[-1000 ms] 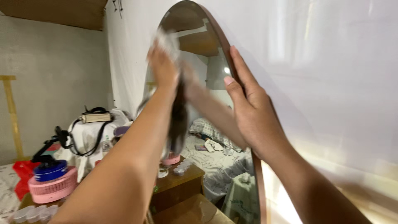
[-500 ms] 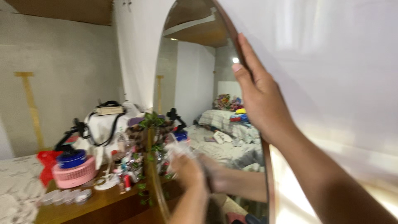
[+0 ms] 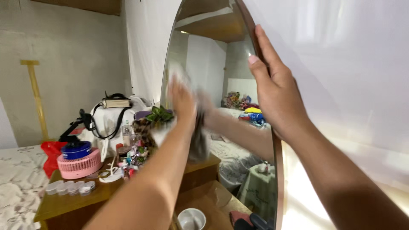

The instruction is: The person wipes a wooden dressing table and mirror using a cloth and paper towel. They move a small fan, a tripod, a bowl, and a lid aside to reach the surface, then wipe the tabletop and mirror. They also wipe a pair of black sandals before placing them back on the table.

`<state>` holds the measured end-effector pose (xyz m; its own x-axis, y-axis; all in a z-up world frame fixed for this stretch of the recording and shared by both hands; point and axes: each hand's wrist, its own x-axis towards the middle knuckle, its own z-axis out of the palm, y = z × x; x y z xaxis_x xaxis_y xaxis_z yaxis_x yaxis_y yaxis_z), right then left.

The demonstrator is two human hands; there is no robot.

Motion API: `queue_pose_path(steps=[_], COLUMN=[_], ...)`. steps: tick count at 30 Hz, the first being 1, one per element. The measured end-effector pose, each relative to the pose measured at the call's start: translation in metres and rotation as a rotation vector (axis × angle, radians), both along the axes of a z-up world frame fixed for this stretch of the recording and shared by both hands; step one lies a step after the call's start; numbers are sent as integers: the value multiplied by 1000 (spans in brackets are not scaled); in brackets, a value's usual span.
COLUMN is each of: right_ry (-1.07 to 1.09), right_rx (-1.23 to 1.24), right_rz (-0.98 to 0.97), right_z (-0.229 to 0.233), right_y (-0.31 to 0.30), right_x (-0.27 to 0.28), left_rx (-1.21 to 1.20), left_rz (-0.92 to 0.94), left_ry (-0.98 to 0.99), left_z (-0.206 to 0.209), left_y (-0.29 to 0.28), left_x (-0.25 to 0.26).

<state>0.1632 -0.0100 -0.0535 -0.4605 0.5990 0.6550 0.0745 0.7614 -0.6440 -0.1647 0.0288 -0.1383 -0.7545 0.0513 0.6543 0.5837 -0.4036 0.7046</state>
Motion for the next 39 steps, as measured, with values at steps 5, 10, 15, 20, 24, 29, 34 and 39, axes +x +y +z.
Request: queue_pose_path(steps=[5,10,15,20,24,29,34,39], right_ry=[255,301,281,159,172,293,194,405], right_rx=[315,315,269,104,145,544,169,263], right_rz=[254,330,296,145,184,200,146,377], right_z=[-4,-5,-5,-3,-6,-10,-15,-69], right_y=[6,17,12,8,10,20,31,25], right_x=[-4,-10,-7,-3,-5,-6,-13,6], left_rx=[-42,-127,-54,106,-126,-338,-337,-158], left_rz=[-276,24,233,152,259,20,71,128], left_ry=[-825,-526,201,424,18,-706,-700,-279], left_z=[-186,-153,16,29,-79,-235,-249,-189], left_y=[-50,-48,-31,-25,-26,-65,-57,-81], left_x=[68,168,220,141,75,134,206,273])
